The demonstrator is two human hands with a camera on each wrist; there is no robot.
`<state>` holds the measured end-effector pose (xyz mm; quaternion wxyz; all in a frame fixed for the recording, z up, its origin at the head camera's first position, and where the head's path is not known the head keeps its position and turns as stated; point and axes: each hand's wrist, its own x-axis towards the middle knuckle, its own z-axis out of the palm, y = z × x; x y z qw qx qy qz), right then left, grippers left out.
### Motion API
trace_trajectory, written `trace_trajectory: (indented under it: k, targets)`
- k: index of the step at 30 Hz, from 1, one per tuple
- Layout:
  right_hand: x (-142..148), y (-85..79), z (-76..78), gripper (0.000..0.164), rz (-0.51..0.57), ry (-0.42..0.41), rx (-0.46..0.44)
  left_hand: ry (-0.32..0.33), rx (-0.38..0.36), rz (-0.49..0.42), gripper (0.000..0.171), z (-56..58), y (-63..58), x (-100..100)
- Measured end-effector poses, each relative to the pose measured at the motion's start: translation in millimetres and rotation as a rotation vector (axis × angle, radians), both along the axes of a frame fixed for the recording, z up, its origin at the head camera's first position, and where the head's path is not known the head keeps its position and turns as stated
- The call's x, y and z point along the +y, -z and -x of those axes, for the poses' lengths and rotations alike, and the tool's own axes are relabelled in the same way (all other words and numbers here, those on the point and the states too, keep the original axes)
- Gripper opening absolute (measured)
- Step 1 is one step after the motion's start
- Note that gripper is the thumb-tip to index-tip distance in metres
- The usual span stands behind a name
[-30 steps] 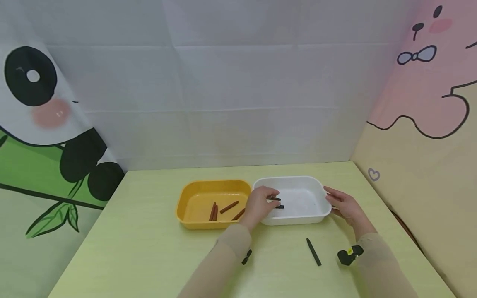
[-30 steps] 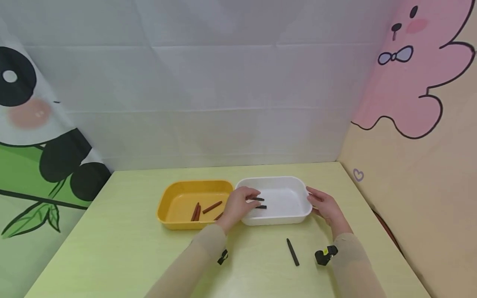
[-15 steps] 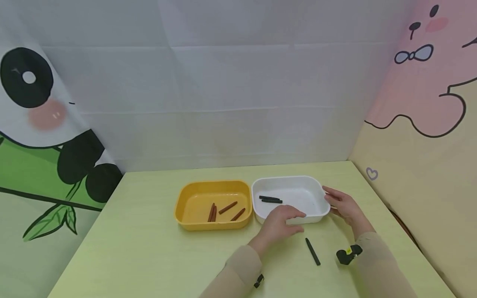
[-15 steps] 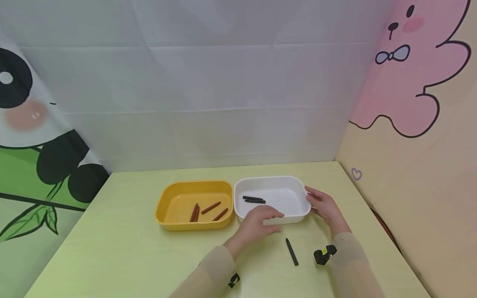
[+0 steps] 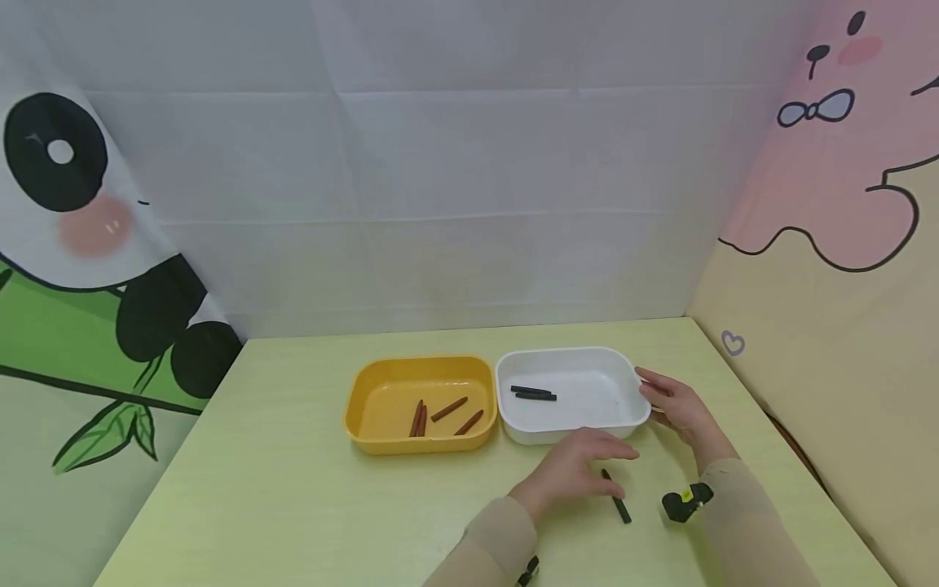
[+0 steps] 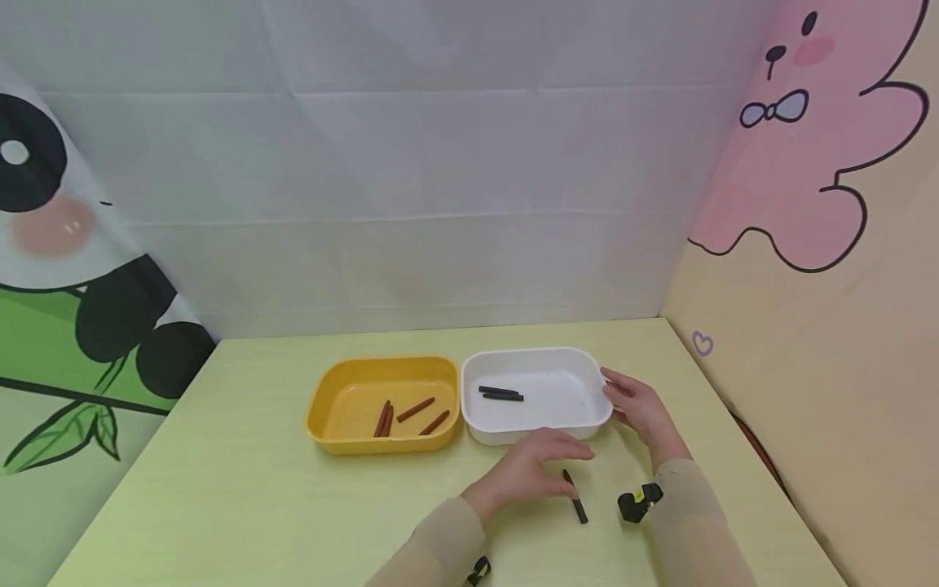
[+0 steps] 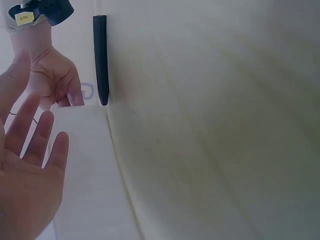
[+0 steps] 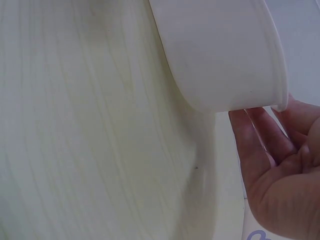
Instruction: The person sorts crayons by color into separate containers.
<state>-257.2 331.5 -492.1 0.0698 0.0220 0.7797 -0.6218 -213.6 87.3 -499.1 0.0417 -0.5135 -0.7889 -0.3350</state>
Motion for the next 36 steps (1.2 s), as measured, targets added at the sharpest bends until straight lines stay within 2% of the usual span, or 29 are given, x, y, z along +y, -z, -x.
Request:
trace_trajectory:
  k: [3, 6, 11, 15, 19, 22, 30, 36]
  targets:
    - [1, -0.3, 0.2, 0.055, -0.008, -0.004, -0.002, 0.042, 0.033, 0.064, 0.053, 3.2, 0.0, 4]
    - [1, -1.7, 0.3, 0.055, -0.017, -0.010, -0.003, 0.064, 0.024, 0.137, 0.054, 5.7, -1.5, 7]
    - [2, -4.3, -0.8, 0.056, -0.028, -0.013, 0.000, 0.096, -0.057, 0.226, 0.057, 11.4, -2.0, 11]
    - [1, -5.0, -1.2, 0.056, -0.031, -0.010, -0.010, 0.081, -0.108, 0.285, 0.055, 16.6, 0.5, 10]
    - [1, -4.8, -1.3, 0.056, -0.026, -0.005, -0.025, 0.054, -0.172, 0.308, 0.053, 20.8, 2.4, 9]
    - [1, -5.0, -1.5, 0.056, -0.018, 0.000, -0.028, 0.065, -0.198, 0.310, 0.052, 22.2, 4.0, 11]
    - [3, -2.4, -0.6, 0.056, 0.016, -0.002, -0.020, 0.064, -0.159, 0.366, 0.044, 21.7, 10.0, 18]
    - [3, -0.9, 0.6, 0.056, 0.001, -0.006, -0.026, 0.062, -0.182, 0.380, 0.037, 20.2, 9.8, 17]
